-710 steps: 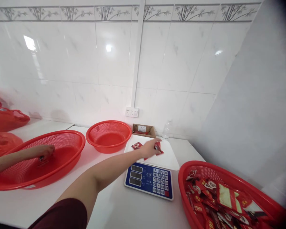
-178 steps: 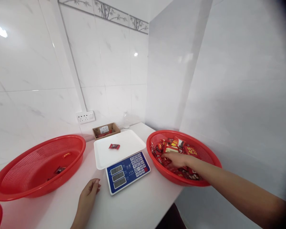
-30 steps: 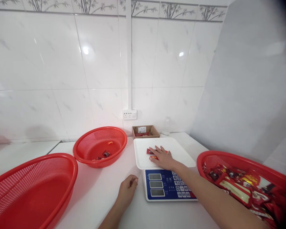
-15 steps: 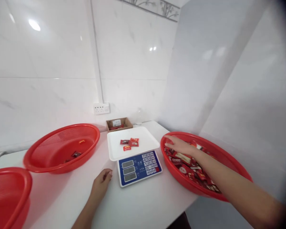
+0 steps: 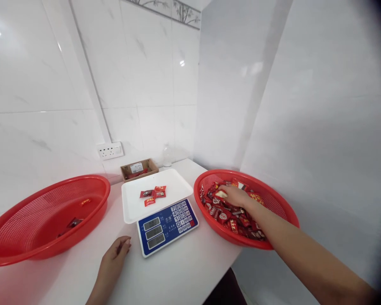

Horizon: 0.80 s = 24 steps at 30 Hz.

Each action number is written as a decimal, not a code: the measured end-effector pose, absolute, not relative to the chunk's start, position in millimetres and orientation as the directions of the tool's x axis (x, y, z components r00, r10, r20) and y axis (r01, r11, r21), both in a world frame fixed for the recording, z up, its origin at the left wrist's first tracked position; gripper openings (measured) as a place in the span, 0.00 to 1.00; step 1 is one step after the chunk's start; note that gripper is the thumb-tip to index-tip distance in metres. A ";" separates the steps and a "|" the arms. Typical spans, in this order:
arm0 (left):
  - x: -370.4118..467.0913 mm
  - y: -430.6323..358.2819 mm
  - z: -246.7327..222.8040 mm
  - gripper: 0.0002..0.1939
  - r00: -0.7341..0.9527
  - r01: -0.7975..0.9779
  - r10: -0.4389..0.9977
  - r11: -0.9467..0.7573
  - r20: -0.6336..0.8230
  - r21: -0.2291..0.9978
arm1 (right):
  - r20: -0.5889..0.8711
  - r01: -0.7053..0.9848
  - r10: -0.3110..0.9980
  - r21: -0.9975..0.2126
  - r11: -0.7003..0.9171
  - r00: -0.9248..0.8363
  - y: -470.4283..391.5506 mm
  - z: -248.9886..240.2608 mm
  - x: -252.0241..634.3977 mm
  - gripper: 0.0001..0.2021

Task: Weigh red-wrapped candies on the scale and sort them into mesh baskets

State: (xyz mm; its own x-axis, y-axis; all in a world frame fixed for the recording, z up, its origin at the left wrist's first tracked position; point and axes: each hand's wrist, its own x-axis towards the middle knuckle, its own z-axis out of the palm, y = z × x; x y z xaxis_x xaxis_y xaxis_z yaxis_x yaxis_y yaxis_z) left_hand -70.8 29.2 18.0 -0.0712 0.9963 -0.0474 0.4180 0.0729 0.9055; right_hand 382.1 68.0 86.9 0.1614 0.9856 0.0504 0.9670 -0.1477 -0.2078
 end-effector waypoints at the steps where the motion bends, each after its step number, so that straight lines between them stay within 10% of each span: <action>1: -70.3 28.9 19.1 0.22 -0.067 0.424 0.996 0.076 -0.053 0.903 | 0.088 0.959 0.974 -0.213 -0.185 0.207 67.9 90.4 385.9 0.20; 6: -67.1 28.0 25.4 0.22 -0.080 0.439 0.996 0.075 -0.044 0.896 | 0.204 0.927 0.917 -0.233 -0.295 0.343 64.4 104.4 393.5 0.24; 11: -66.5 28.4 25.7 0.22 -0.097 0.447 0.995 0.078 -0.038 0.891 | -0.064 0.947 0.998 -0.321 -0.007 -0.015 59.3 98.2 371.7 0.16; 18: -66.7 31.0 24.1 0.23 -0.088 0.448 0.995 0.079 -0.044 0.891 | -0.287 0.948 0.946 -0.313 0.059 -0.153 49.1 70.7 341.2 0.40; 24: -67.6 31.8 23.1 0.22 -0.091 0.453 0.995 0.077 -0.040 0.888 | -0.169 0.951 0.978 -0.303 0.065 -0.121 58.7 69.6 348.7 0.28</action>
